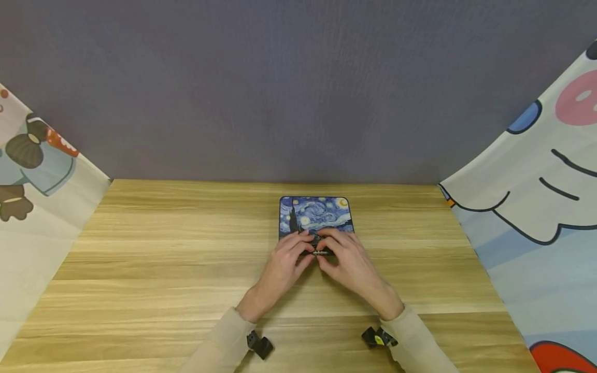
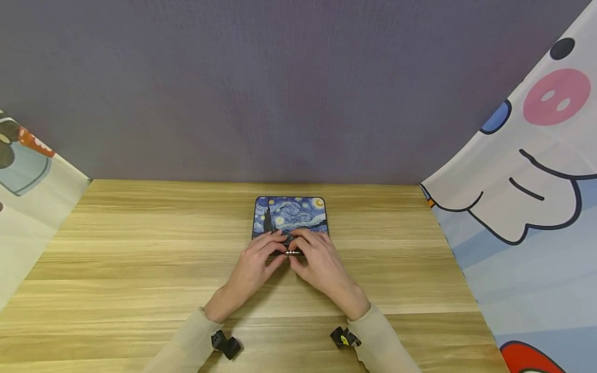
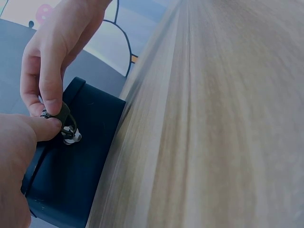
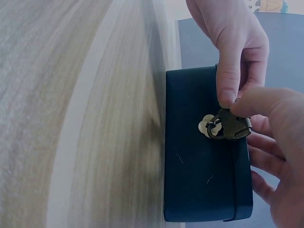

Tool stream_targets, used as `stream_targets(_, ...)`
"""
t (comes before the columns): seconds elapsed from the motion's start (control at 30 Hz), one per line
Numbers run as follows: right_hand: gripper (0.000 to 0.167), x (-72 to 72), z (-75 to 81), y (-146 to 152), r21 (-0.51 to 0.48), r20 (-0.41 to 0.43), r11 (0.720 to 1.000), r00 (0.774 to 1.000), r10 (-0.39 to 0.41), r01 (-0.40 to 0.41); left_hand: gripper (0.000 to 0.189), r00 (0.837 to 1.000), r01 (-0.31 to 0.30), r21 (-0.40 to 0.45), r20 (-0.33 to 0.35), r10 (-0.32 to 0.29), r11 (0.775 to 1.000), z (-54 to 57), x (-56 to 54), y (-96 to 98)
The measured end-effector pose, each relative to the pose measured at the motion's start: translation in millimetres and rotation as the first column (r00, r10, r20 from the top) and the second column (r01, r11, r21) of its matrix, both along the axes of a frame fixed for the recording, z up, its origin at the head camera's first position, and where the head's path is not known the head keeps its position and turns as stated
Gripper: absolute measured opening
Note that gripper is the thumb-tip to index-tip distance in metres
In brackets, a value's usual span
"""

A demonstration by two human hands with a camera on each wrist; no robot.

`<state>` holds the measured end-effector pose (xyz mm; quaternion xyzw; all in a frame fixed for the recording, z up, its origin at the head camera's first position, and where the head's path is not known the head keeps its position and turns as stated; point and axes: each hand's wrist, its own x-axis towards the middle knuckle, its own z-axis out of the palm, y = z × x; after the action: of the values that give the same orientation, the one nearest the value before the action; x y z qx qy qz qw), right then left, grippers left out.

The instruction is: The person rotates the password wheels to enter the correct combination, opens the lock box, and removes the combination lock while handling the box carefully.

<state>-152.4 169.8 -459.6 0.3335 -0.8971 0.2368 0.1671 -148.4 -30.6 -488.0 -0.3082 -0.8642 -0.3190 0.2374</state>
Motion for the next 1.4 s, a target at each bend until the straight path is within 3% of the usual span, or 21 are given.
stream_targets(1.4, 0.02, -0.3, -0.1, 0.7, -0.008, 0.004, 1.0, 1.0, 0.012, -0.012, 0.016, 1.0, 0.008, 0.007, 0.004, -0.008, 1.0, -1.7, -1.0, -0.8)
